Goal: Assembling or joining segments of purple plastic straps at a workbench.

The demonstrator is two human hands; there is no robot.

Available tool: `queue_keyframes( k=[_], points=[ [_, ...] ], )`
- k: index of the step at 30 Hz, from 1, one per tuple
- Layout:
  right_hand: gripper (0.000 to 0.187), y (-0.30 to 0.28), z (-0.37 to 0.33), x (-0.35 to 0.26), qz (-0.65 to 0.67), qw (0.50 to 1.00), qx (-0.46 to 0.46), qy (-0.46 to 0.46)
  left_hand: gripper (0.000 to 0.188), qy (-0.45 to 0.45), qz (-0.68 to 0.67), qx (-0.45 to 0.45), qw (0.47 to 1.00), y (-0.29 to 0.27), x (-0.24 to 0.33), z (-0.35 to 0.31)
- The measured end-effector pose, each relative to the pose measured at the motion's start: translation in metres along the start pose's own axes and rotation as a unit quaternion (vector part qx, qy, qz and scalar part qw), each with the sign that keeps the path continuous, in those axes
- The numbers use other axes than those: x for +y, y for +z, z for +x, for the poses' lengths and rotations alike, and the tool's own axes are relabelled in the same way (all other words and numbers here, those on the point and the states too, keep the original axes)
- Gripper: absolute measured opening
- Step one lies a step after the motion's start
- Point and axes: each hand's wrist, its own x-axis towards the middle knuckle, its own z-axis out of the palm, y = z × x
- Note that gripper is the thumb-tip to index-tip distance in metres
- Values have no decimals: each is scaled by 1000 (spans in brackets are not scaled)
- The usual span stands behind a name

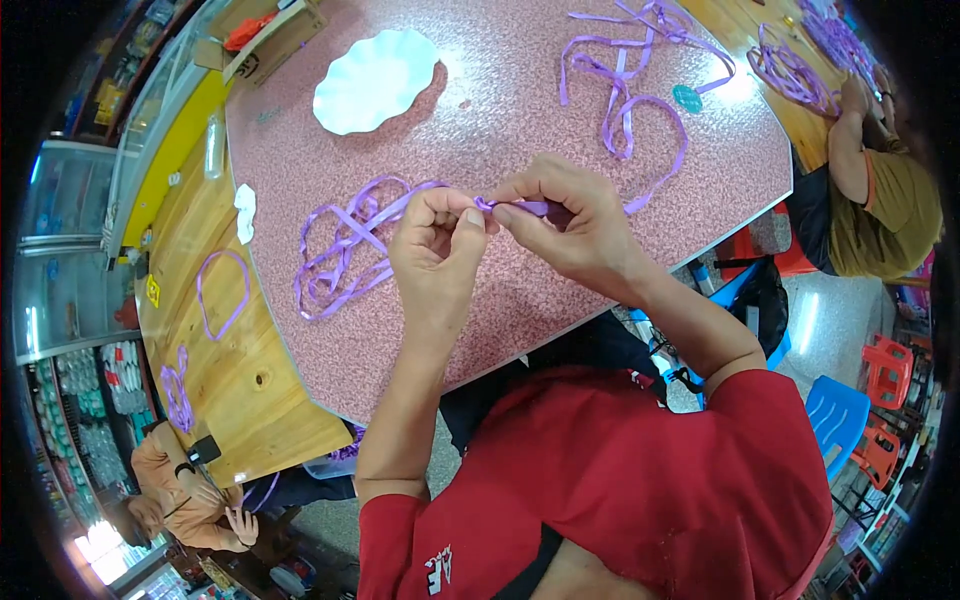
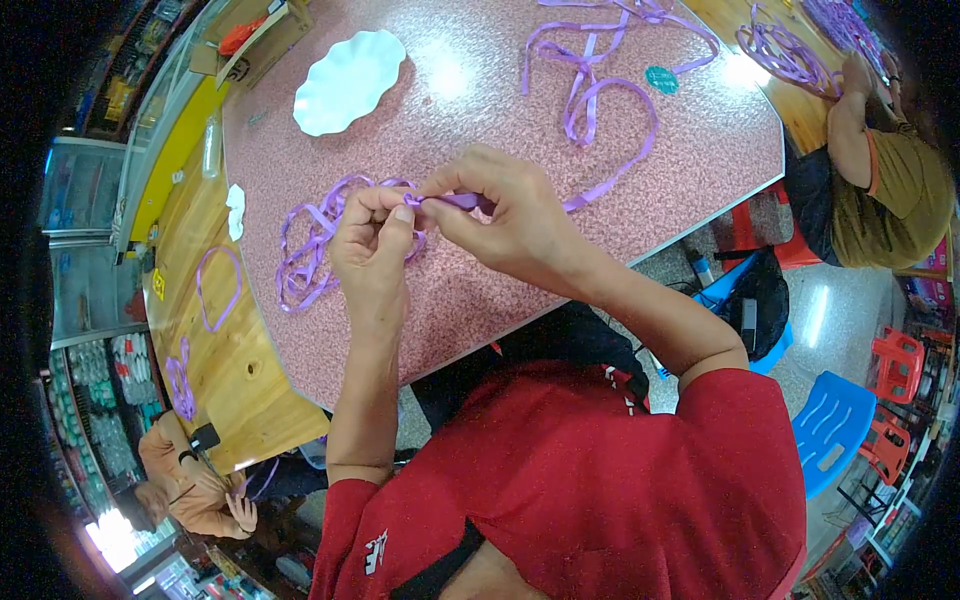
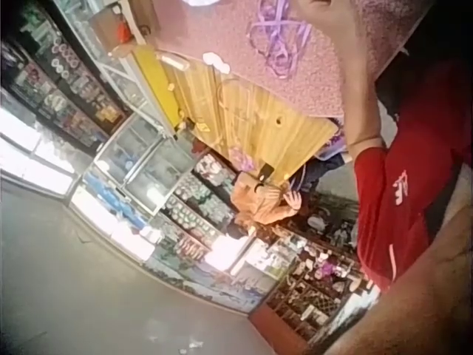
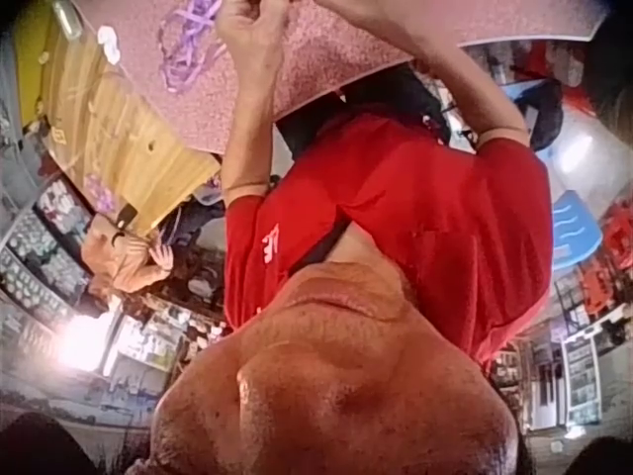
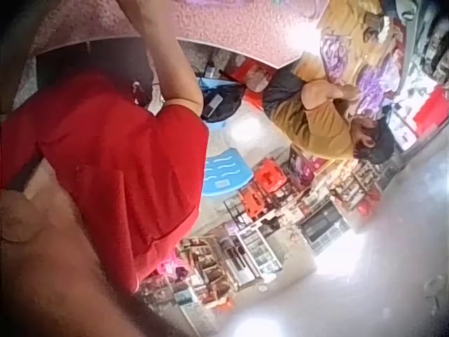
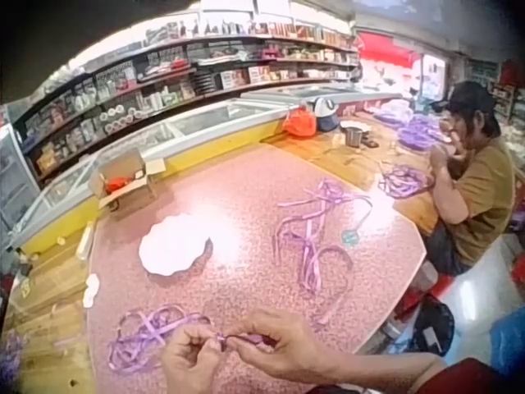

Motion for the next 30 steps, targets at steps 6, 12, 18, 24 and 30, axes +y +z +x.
queue_keyframes(
  k=[6,12,18,24,30],
  points=[
    [14,6,-3,8,180,976,16,117,12,33,79,-4,996,1,3,-5],
    [17,0,1,2,287,936,-18,205,23,180,221,-8,958,6,4,-3],
    [17,1,2,10,230,957,-33,171,20,105,163,-17,981,-4,3,1],
    [13,-14,16,19,107,990,-41,88,7,-69,-56,-49,995,-12,5,23],
    [16,-40,40,48,83,988,-10,127,53,143,500,-64,852,-87,-12,129]
  ],
)
